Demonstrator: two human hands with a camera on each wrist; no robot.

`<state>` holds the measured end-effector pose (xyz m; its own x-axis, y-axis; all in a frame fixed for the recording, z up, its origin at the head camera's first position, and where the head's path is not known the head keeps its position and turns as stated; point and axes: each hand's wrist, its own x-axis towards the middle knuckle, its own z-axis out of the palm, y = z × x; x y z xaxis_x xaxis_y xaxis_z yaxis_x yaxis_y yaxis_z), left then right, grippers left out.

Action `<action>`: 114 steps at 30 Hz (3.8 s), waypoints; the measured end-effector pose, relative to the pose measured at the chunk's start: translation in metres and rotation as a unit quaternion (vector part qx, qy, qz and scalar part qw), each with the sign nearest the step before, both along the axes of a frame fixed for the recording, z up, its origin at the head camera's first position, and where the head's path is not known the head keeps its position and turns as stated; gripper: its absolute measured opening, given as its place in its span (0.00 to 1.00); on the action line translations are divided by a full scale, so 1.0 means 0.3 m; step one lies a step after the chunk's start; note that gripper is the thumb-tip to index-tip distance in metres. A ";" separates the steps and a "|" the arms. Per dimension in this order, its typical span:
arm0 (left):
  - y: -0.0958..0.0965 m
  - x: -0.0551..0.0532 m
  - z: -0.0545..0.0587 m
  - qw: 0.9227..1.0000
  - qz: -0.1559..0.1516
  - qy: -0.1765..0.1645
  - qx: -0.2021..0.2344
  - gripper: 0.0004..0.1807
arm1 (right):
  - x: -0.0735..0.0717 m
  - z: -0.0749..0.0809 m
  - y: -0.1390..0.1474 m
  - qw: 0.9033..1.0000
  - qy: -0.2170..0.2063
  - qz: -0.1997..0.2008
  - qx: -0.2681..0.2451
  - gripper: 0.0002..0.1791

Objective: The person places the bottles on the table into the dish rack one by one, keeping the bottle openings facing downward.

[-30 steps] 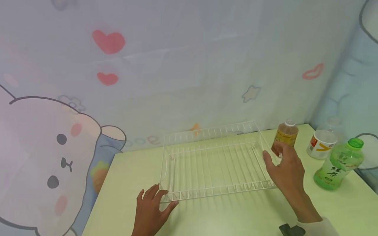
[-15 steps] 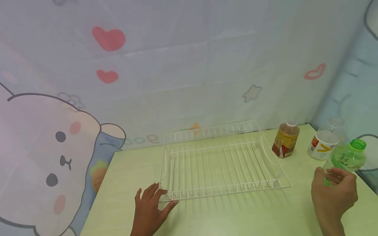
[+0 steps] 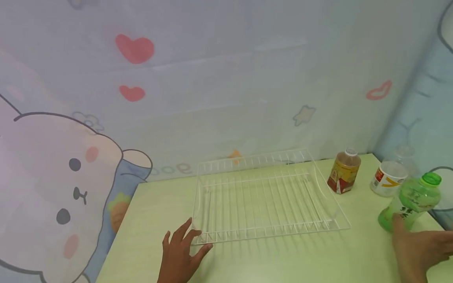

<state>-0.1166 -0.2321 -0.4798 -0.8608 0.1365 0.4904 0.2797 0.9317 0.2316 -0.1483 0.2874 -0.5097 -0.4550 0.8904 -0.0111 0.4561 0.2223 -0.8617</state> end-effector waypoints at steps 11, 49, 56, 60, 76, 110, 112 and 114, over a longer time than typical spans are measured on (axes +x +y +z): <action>0.005 0.006 -0.018 1.000 -0.004 -0.003 0.004 0.21 | -0.040 -0.055 0.057 0.997 -0.020 0.075 0.016 0.50; -0.013 0.004 -0.016 1.000 -0.011 0.000 -0.001 0.21 | -0.078 0.182 -0.131 0.964 0.198 0.121 0.130 0.39; 0.014 -0.008 0.035 0.998 -0.048 0.039 0.025 0.27 | -0.073 0.198 -0.186 0.929 0.248 0.202 0.187 0.42; 0.055 -0.028 0.095 0.996 -0.071 0.049 0.028 0.29 | -0.080 0.206 -0.209 0.898 0.297 0.239 0.218 0.43; 0.280 -0.132 0.250 0.982 -0.149 0.107 -0.037 0.43 | -0.123 0.234 -0.305 0.783 0.376 0.372 0.328 0.45; 0.273 -0.129 0.272 0.968 -0.185 0.167 -0.027 0.40 | -0.140 0.303 -0.521 0.651 0.415 0.475 0.423 0.35; 0.270 -0.130 0.271 0.966 -0.181 0.181 -0.016 0.39 | -0.138 0.298 -0.523 0.687 0.416 0.469 0.368 0.44; 0.268 -0.130 0.270 0.965 -0.176 0.195 -0.004 0.40 | -0.129 0.295 -0.528 0.727 0.404 0.478 0.282 0.53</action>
<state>-0.1556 -0.1518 -0.3990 -0.5103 0.3919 0.7655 0.6441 0.7640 0.0382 -0.1868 0.1289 -0.4211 -0.5237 -0.0774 0.8484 -0.7434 0.5279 -0.4107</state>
